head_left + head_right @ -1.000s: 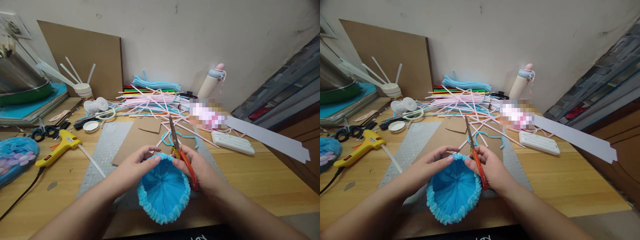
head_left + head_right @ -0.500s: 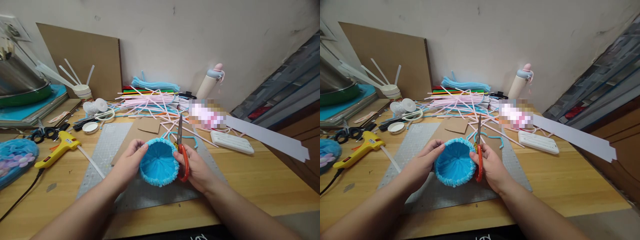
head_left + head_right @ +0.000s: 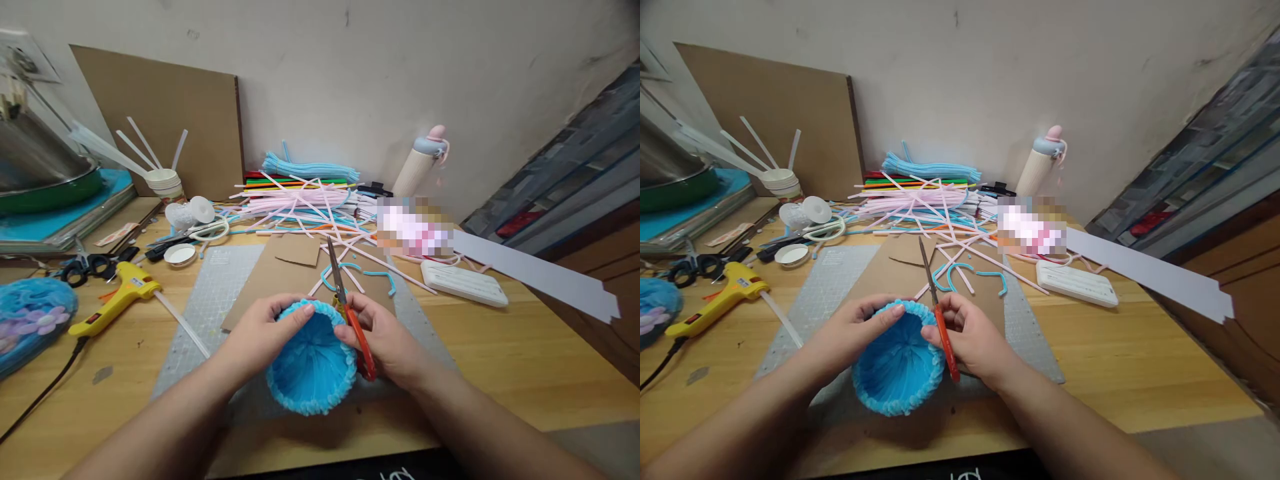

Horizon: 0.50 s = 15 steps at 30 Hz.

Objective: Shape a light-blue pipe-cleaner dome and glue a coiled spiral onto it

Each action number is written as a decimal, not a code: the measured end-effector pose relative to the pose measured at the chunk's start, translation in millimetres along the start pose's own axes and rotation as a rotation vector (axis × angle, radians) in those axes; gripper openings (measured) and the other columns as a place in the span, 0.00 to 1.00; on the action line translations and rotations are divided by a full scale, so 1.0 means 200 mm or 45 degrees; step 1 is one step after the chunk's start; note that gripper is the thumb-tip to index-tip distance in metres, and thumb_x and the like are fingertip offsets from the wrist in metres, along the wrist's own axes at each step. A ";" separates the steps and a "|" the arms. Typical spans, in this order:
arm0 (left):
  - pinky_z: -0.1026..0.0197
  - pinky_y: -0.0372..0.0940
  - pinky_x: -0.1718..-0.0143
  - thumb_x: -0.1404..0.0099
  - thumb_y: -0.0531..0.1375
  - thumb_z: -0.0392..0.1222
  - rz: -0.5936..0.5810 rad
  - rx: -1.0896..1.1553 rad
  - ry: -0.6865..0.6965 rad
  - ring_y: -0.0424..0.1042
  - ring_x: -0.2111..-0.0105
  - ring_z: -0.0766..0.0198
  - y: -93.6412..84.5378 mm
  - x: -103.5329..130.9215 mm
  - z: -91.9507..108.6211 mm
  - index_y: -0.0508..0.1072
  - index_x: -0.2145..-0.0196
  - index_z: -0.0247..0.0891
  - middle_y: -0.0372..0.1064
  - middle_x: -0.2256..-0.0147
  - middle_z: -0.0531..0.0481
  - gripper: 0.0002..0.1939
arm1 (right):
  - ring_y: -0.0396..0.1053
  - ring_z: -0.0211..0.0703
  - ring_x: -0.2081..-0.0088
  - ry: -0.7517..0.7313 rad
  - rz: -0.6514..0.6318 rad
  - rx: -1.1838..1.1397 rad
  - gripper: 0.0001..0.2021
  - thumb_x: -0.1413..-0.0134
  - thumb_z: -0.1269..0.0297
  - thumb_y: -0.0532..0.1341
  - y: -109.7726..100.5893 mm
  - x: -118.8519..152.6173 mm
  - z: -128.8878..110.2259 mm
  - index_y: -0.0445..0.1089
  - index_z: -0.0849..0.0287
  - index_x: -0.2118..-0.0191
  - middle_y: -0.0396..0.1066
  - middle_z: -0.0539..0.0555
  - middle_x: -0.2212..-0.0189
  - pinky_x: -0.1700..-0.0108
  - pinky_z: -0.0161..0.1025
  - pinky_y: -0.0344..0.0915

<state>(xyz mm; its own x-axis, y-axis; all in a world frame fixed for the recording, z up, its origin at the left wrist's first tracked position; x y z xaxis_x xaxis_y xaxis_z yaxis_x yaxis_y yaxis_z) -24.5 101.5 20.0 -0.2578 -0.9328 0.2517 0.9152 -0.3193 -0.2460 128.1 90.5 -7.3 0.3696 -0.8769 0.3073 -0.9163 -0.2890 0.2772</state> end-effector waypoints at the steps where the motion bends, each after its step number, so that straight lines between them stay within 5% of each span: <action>1: 0.54 0.65 0.57 0.42 0.59 0.59 0.023 -0.028 0.005 0.73 0.58 0.49 -0.01 -0.01 -0.01 0.78 0.59 0.38 0.77 0.59 0.45 0.23 | 0.65 0.34 0.71 -0.003 0.013 0.001 0.24 0.65 0.58 0.75 0.00 0.00 0.00 0.65 0.57 0.64 0.69 0.46 0.73 0.70 0.32 0.62; 6: 0.56 0.66 0.64 0.41 0.58 0.58 0.244 0.064 -0.039 0.73 0.64 0.53 -0.07 -0.04 -0.08 0.77 0.61 0.37 0.77 0.64 0.45 0.22 | 0.63 0.32 0.74 -0.080 0.115 -0.207 0.19 0.54 0.50 0.69 -0.02 -0.02 0.00 0.64 0.57 0.64 0.68 0.46 0.72 0.71 0.32 0.62; 10: 0.58 0.65 0.65 0.43 0.61 0.56 0.481 0.197 -0.032 0.72 0.63 0.55 -0.13 -0.04 -0.10 0.73 0.59 0.36 0.75 0.62 0.44 0.22 | 0.67 0.34 0.69 -0.116 0.139 -0.279 0.18 0.54 0.54 0.70 -0.04 -0.03 0.01 0.65 0.57 0.63 0.69 0.47 0.69 0.66 0.33 0.64; 15: 0.58 0.64 0.55 0.43 0.63 0.53 0.246 0.597 -0.040 0.71 0.54 0.55 -0.04 -0.04 -0.09 0.73 0.53 0.38 0.75 0.55 0.46 0.23 | 0.68 0.35 0.71 -0.102 0.209 -0.298 0.20 0.59 0.59 0.73 -0.07 -0.04 0.04 0.64 0.56 0.63 0.70 0.47 0.69 0.69 0.34 0.65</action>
<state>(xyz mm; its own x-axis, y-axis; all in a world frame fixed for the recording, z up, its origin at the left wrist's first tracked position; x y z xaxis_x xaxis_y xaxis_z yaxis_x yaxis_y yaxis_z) -34.4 107.7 3.9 -0.0675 -0.9597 0.2728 0.9877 -0.0256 0.1542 137.0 97.8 -21.2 0.1976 -0.9348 0.2950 -0.8989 -0.0527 0.4351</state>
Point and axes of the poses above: each hand's wrist, its own x-axis away from the middle knuckle, its own y-axis out of the palm, z = x × y, the point moved 7 cm from there along -x, towards the middle knuckle
